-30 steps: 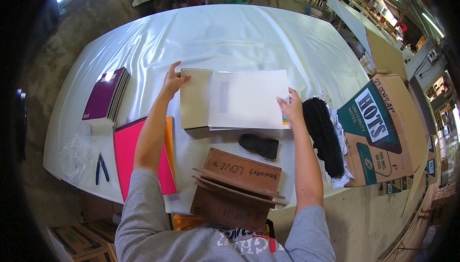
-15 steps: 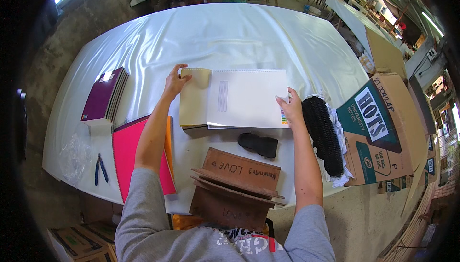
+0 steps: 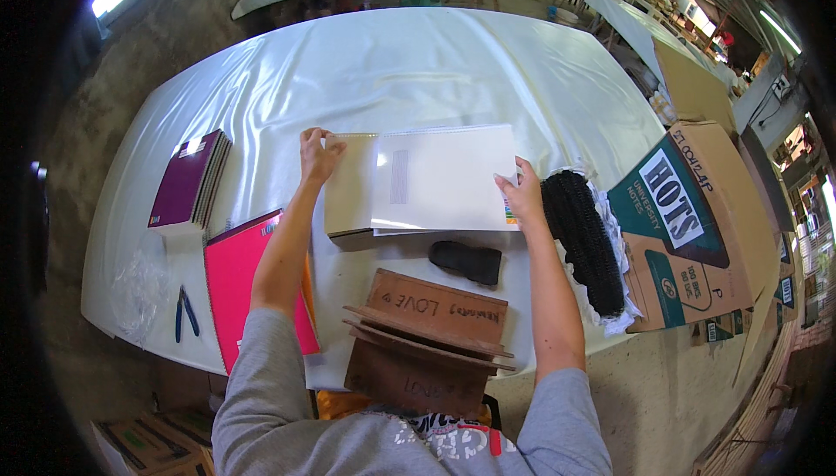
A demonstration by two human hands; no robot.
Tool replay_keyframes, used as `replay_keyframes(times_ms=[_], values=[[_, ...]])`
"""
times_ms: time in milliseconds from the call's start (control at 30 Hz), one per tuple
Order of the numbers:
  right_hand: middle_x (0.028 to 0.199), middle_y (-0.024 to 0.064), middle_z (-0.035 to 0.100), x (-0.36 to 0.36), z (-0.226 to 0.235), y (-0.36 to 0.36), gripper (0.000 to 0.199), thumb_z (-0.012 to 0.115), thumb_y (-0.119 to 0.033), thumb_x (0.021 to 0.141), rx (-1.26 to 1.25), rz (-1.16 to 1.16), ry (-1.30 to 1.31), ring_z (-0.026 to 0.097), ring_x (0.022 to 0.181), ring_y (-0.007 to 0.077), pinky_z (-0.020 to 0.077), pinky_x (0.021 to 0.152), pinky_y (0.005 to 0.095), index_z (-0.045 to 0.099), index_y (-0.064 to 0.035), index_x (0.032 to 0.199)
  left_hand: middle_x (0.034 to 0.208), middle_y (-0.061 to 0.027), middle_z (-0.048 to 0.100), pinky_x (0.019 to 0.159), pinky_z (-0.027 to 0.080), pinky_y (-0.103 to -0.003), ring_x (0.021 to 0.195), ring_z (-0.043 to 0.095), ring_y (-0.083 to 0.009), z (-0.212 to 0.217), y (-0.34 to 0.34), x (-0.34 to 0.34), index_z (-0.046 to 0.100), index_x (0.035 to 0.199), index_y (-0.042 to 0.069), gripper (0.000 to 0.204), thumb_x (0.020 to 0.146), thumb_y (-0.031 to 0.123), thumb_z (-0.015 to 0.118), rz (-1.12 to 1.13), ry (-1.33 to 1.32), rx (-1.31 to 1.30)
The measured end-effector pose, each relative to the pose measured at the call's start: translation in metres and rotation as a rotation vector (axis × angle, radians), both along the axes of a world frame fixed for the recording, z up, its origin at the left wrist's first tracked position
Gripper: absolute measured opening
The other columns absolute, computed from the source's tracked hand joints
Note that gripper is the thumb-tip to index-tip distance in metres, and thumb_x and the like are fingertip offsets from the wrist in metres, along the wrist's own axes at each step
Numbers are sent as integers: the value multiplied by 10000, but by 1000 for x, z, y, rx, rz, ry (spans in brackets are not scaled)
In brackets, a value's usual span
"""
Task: The person binds multiple notebooks one at a time using a plastic spiral spine. For each notebook, they align the pages, thread the spiral through the holes by hand, and then use a small black handheld tool to finish securing the spine along the length of the notebook.
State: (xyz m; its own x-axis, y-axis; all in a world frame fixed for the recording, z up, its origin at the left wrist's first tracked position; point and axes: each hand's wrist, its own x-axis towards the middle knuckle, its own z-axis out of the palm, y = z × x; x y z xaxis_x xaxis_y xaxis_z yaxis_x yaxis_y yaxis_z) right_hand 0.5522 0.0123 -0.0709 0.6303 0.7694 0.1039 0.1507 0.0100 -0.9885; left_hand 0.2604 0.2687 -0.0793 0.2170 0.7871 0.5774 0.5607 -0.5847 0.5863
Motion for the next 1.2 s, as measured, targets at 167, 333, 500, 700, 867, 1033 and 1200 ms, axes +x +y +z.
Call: replay_keyframes(times_ms=[167, 333, 500, 700, 867, 1033, 1200], values=[[960, 137, 614, -1, 13, -9, 525, 646, -18, 779, 121, 1, 177, 602, 832, 160, 487, 698, 272, 394, -19, 1240, 1043, -153, 588, 748, 479, -367, 912, 584, -296, 47, -39, 26, 544, 972, 7, 364, 727, 206, 725, -97, -183, -602], [961, 104, 606, -34, 41, 16, 531, 646, -3, 776, 301, 149, 269, 590, 843, 146, 487, 697, 263, 393, -47, 1241, 944, -52, 621, 761, 478, -301, 889, 585, -161, 70, -52, 24, 544, 1067, 13, 382, 766, 180, 710, -756, -680, -751], [1113, 88, 524, -47, 94, 22, 546, 677, -55, 761, 383, 58, -84, 508, 1026, 167, 451, 814, 287, 381, -18, 1218, 931, -46, 642, 776, 497, -282, 860, 602, -143, 125, -68, -6, 584, 1021, 56, 333, 724, 80, 734, -917, -740, -551], [1178, 122, 473, -67, 96, 27, 560, 666, -67, 779, 255, 342, 79, 452, 1120, 190, 375, 931, 320, 310, -23, 1209, 1014, -64, 605, 821, 482, -299, 944, 572, -154, 98, -80, -30, 511, 1094, 35, 450, 704, 21, 735, -711, -579, -411], [1160, 139, 478, -69, 77, 30, 471, 588, -3, 824, 328, 356, -70, 466, 1105, 175, 411, 899, 315, 291, -20, 1188, 1071, -75, 563, 829, 465, -312, 990, 542, -168, 57, -88, -22, 437, 1159, 24, 578, 671, 16, 745, -640, -566, -470], [1031, 131, 527, -82, 65, 31, 443, 592, -8, 820, 446, 279, -61, 535, 986, 163, 454, 791, 287, 309, -23, 1161, 1044, -96, 572, 826, 459, -316, 959, 560, -205, 25, -85, -18, 441, 1152, 31, 609, 646, 93, 775, -465, -528, -381], [560, 130, 516, -79, 63, 12, 420, 623, -110, 803, 97, 41, -477, 573, 519, 240, 417, 481, 348, 367, 7, 1115, 1023, -108, 575, 821, 461, -314, 960, 568, -219, 49, -126, -8, 424, 1165, 28, 618, 654, 93, 767, -290, -176, -412]])
